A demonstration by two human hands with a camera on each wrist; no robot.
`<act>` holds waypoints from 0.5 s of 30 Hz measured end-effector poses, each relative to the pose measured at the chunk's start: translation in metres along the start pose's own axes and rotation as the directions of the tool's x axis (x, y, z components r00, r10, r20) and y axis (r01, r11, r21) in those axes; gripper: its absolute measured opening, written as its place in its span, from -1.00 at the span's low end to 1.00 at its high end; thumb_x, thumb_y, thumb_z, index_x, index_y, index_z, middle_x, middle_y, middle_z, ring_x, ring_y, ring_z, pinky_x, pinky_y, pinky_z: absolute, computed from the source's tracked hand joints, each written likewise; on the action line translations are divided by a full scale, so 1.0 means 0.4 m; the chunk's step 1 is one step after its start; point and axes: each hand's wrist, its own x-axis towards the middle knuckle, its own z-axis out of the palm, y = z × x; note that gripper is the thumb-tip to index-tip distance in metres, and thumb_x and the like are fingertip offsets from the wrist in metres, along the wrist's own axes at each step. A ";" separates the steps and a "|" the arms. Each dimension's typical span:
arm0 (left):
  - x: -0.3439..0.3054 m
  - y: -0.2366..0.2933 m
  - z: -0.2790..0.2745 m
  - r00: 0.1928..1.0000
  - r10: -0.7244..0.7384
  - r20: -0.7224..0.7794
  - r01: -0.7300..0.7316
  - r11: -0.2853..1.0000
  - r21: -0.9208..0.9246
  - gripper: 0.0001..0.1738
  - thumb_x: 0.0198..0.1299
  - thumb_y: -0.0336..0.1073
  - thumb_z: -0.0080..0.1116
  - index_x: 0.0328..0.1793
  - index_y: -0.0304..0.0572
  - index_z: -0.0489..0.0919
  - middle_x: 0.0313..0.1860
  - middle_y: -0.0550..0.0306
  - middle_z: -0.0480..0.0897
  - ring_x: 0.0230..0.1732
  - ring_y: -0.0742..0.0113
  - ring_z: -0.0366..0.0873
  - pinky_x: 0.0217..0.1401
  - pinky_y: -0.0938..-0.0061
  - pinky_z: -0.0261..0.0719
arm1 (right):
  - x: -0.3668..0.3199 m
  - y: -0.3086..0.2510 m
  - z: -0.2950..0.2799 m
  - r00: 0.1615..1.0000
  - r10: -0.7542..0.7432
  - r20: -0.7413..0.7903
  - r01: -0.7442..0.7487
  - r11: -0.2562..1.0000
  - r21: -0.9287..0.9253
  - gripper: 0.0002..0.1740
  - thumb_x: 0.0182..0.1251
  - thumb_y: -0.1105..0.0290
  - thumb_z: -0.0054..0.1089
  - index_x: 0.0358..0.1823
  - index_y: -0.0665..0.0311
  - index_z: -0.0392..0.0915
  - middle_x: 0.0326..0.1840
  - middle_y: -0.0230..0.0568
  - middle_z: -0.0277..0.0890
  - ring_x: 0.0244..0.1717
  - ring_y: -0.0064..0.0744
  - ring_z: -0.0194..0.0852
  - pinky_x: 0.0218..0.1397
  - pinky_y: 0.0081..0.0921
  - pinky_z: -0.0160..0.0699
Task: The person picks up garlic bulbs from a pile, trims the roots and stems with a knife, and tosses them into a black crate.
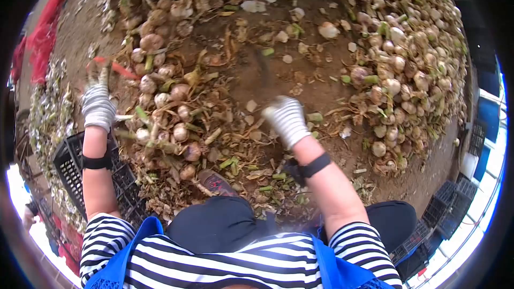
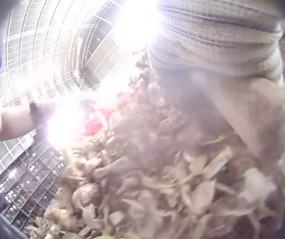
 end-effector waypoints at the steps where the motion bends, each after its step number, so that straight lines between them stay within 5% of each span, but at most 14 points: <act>1: -0.008 -0.011 -0.013 0.989 -0.052 -0.141 0.072 0.987 0.142 -0.20 -0.20 -0.10 0.41 0.28 0.11 0.39 0.13 -0.09 0.47 0.04 -0.04 0.48 0.07 0.07 0.48 | 0.009 0.014 -0.019 0.994 0.070 -0.084 -0.052 0.979 0.195 -0.83 0.00 0.46 0.08 -0.35 0.36 0.50 -0.63 -0.23 0.45 -0.68 -0.26 0.36 -0.52 -0.38 0.42; 2: -0.012 -0.013 -0.024 0.955 -0.080 -0.287 0.160 0.951 0.266 -0.09 -0.29 -0.05 0.43 0.33 0.19 0.35 0.21 -0.14 0.42 0.15 -0.12 0.43 0.18 0.00 0.40 | -0.003 -0.041 -0.043 0.964 0.249 -0.096 -0.216 0.939 0.266 -0.82 0.02 0.47 0.07 -0.32 0.36 0.49 -0.63 -0.28 0.41 -0.73 -0.34 0.31 -0.62 -0.41 0.34; 3: -0.012 -0.003 -0.039 0.956 -0.088 -0.281 0.166 0.949 0.267 -0.09 -0.29 -0.05 0.43 0.33 0.19 0.35 0.21 -0.14 0.42 0.15 -0.12 0.43 0.18 0.00 0.40 | -0.020 -0.097 -0.063 0.901 0.423 -0.096 -0.371 0.866 0.335 -0.81 0.03 0.49 0.07 -0.28 0.35 0.48 -0.64 -0.33 0.37 -0.78 -0.43 0.25 -0.71 -0.45 0.27; 4: -0.005 0.016 -0.053 0.954 -0.210 -0.213 0.195 0.977 -0.089 -0.15 -0.24 -0.11 0.40 0.32 0.21 0.36 0.22 -0.11 0.43 0.24 -0.09 0.34 0.27 -0.05 0.25 | -0.024 -0.099 -0.058 0.879 0.455 -0.142 -0.366 0.834 0.412 -0.82 0.01 0.50 0.08 -0.29 0.34 0.47 -0.66 -0.34 0.33 -0.84 -0.51 0.15 -0.82 -0.52 0.11; 5: 0.005 0.039 -0.062 0.948 -0.300 -0.108 0.227 0.872 -0.433 -0.20 -0.19 -0.17 0.38 0.31 0.23 0.37 0.23 -0.09 0.43 0.32 -0.07 0.26 0.37 -0.10 0.11 | -0.031 -0.097 -0.046 0.879 0.455 -0.140 -0.368 0.837 0.406 -0.82 0.01 0.50 0.08 -0.29 0.34 0.47 -0.66 -0.34 0.33 -0.84 -0.51 0.15 -0.82 -0.52 0.11; 7: 0.039 0.102 -0.041 0.991 0.135 -0.013 -0.105 0.702 -0.704 -0.33 -0.07 -0.28 0.29 0.27 0.26 0.40 0.27 0.02 0.42 0.41 0.05 0.16 0.46 -0.13 -0.17 | -0.043 -0.092 -0.022 0.881 0.452 -0.141 -0.346 0.819 0.458 -0.80 -0.01 0.51 0.10 -0.29 0.35 0.46 -0.67 -0.35 0.33 -0.86 -0.50 0.13 -0.83 -0.52 0.10; 9: 0.057 0.193 -0.051 0.860 0.486 -0.155 -0.507 0.784 -0.357 -0.39 0.01 -0.39 0.19 0.26 0.25 0.41 0.37 0.07 0.31 0.46 0.16 0.08 0.51 -0.03 -0.31 | -0.053 -0.093 -0.004 0.901 0.431 -0.039 -0.379 0.831 0.407 -0.77 -0.04 0.51 0.13 -0.28 0.34 0.46 -0.63 -0.39 0.33 -0.76 -0.55 0.20 -0.73 -0.55 0.21; 11: 0.110 0.270 -0.002 0.751 0.658 -0.049 -0.655 0.733 -0.183 -0.42 -0.06 -0.42 0.19 0.18 0.21 0.49 0.45 0.12 0.18 0.50 0.11 -0.02 0.52 -0.06 -0.32 | -0.059 -0.087 0.018 0.904 0.427 0.014 -0.396 0.827 0.398 -0.73 -0.05 0.50 0.15 -0.23 0.35 0.48 -0.58 -0.40 0.37 -0.65 -0.57 0.27 -0.60 -0.54 0.30; 12: 0.146 0.301 0.015 0.751 0.659 -0.054 -0.655 0.732 -0.187 -0.42 -0.06 -0.42 0.19 0.18 0.21 0.49 0.45 0.12 0.18 0.50 0.11 -0.02 0.52 -0.06 -0.32 | -0.060 -0.115 0.026 0.908 0.418 -0.031 -0.385 0.861 0.332 -0.68 -0.05 0.50 0.15 -0.18 0.38 0.48 -0.54 -0.39 0.41 -0.58 -0.57 0.31 -0.53 -0.54 0.35; 14: 0.207 0.342 0.035 0.580 0.787 0.210 -0.747 0.617 -0.250 -0.43 -0.07 -0.34 0.24 0.17 0.15 0.49 0.48 0.07 0.11 0.51 0.12 -0.08 0.52 -0.05 -0.34 | -0.056 -0.123 0.025 0.907 0.420 -0.029 -0.392 0.868 0.307 -0.65 -0.06 0.50 0.16 -0.15 0.40 0.48 -0.52 -0.38 0.43 -0.58 -0.56 0.32 -0.52 -0.54 0.36; 15: 0.213 0.343 0.027 0.577 0.790 0.206 -0.750 0.612 -0.249 -0.43 -0.07 -0.34 0.24 0.17 0.15 0.49 0.48 0.07 0.11 0.51 0.12 -0.08 0.52 -0.05 -0.34 | -0.058 -0.124 0.023 0.906 0.423 -0.020 -0.400 0.871 0.284 -0.63 -0.06 0.49 0.16 -0.13 0.42 0.48 -0.50 -0.37 0.44 -0.58 -0.55 0.34 -0.52 -0.54 0.37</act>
